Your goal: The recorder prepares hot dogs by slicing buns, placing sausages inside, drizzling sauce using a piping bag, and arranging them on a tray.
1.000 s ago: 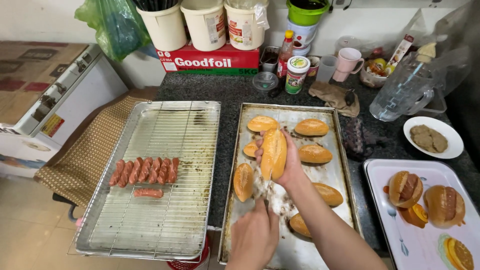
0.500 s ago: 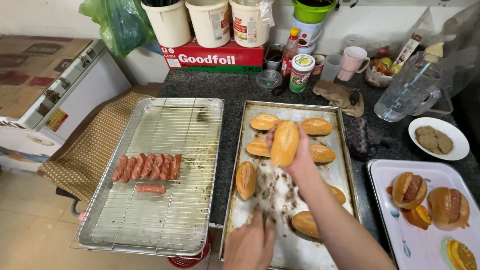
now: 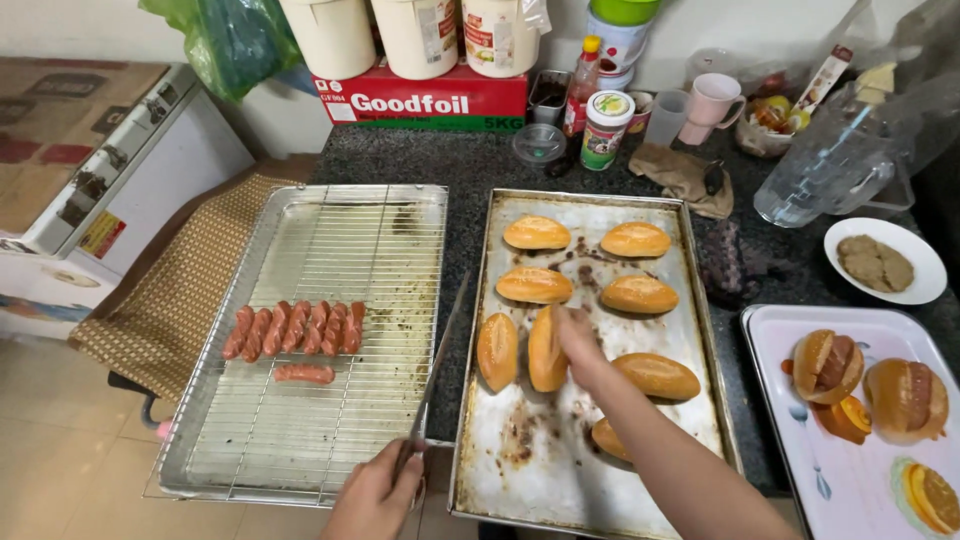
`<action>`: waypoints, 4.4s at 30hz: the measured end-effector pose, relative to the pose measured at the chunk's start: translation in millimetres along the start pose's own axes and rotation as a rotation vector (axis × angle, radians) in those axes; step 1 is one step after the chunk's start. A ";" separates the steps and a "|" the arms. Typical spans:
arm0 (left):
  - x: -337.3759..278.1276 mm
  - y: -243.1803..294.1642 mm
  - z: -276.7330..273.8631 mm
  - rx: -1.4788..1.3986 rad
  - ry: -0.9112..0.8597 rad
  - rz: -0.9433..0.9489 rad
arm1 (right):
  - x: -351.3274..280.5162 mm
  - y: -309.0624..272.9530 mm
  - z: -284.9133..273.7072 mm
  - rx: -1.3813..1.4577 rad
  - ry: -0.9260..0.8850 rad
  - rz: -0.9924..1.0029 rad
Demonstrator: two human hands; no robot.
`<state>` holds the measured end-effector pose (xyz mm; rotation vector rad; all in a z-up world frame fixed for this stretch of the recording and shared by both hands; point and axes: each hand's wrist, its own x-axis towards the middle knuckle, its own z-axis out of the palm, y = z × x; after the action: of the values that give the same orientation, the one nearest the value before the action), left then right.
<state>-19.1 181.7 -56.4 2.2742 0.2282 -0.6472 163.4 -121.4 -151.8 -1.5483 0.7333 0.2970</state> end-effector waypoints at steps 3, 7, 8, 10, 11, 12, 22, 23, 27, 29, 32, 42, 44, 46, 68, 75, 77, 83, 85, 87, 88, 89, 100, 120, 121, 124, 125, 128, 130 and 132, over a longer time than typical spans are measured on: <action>-2.2 29.3 -4.6 -0.048 0.008 0.030 | -1.9 3.7 10.4 -0.085 -0.006 -0.057; 1.3 42.8 -0.7 -0.053 0.003 0.129 | 11.5 3.3 10.6 -0.379 0.046 -0.176; 1.4 43.8 -2.8 -0.051 -0.003 0.129 | -2.1 -5.5 9.4 -0.377 0.049 -0.172; 4.5 47.1 -5.6 -0.105 0.012 0.146 | -28.6 -24.0 2.7 -0.582 0.055 -0.069; 7.4 47.5 -6.2 -0.101 0.001 0.154 | -33.6 -27.8 -6.7 -0.577 0.067 -0.062; 10.4 48.3 -6.6 -0.113 0.019 0.174 | -38.6 -31.7 -16.3 -0.509 0.094 -0.122; 29.1 70.5 16.1 -0.111 -0.067 0.204 | 42.8 30.9 -177.9 -1.190 -0.073 -0.036; 28.2 71.3 19.7 -0.109 -0.062 0.207 | 38.5 28.8 -178.2 -1.188 -0.072 -0.042; 25.9 74.8 34.3 -0.118 -0.021 0.185 | 13.9 13.5 -172.9 -1.124 -0.259 -0.013; 22.0 80.1 42.0 -0.127 -0.002 0.176 | 2.8 9.2 -172.3 -1.096 -0.315 0.018; 11.2 94.6 52.0 -0.050 0.014 0.115 | -1.8 7.5 -177.7 -1.141 -0.463 -0.046; -19.1 124.7 96.0 -0.082 0.185 0.214 | -11.9 -21.9 -186.3 -0.491 -0.476 -0.043; -22.5 141.6 104.7 -0.075 0.206 0.221 | -27.4 -40.6 -188.0 -0.244 -0.472 0.031; -18.1 162.5 110.0 -0.056 0.095 0.176 | -43.1 -60.5 -186.3 0.403 -0.549 0.050; -36.7 264.1 136.1 0.258 0.366 0.493 | -76.8 -62.2 -132.1 0.906 -0.573 -0.165; -32.8 247.1 137.3 0.284 0.355 0.442 | -83.1 -56.2 -116.7 0.917 -0.589 -0.130; -31.7 244.2 136.6 0.292 0.345 0.434 | -85.5 -57.6 -112.4 0.917 -0.594 -0.124; -40.8 233.0 130.7 0.269 0.317 0.508 | -86.0 -64.1 -104.7 0.952 -0.583 -0.086; -41.3 226.4 133.1 0.282 0.294 0.418 | -91.2 -65.0 -101.5 0.892 -0.581 -0.116; -38.5 234.1 125.6 0.275 0.277 0.419 | -96.5 -69.0 -98.4 0.901 -0.545 -0.109; -36.9 238.5 121.8 0.267 0.261 0.422 | -99.0 -71.5 -97.3 0.909 -0.509 -0.106; -37.0 235.0 123.8 0.270 0.260 0.419 | -96.3 -72.4 -97.1 0.912 -0.511 -0.103; -40.5 231.9 114.2 0.264 0.261 0.396 | -97.5 -65.9 -83.8 0.886 -0.559 -0.143; -42.4 211.6 121.0 0.257 0.267 0.378 | -86.4 -73.2 -80.5 0.886 -0.635 -0.112; -45.0 203.6 127.3 0.274 0.261 0.383 | -83.8 -76.9 -83.6 0.912 -0.648 -0.126; -39.8 199.4 128.8 0.288 0.240 0.370 | -93.4 -83.3 -78.2 0.841 -0.588 -0.102; -38.2 206.9 124.2 0.285 0.237 0.368 | -96.4 -80.5 -77.5 0.839 -0.586 -0.099; -38.8 214.7 117.7 0.271 0.264 0.330 | -100.7 -78.2 -75.9 0.918 -0.649 -0.023; -44.4 203.4 125.0 0.276 0.223 0.388 | -95.1 -86.4 -78.9 0.863 -0.543 -0.069; -43.7 196.2 131.3 0.285 0.226 0.383 | -86.7 -80.8 -82.9 0.894 -0.570 -0.055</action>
<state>-38.6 -48.3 9.7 2.5688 -0.2036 -0.2328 126.9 -181.0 -25.2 -0.5811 0.2861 0.2926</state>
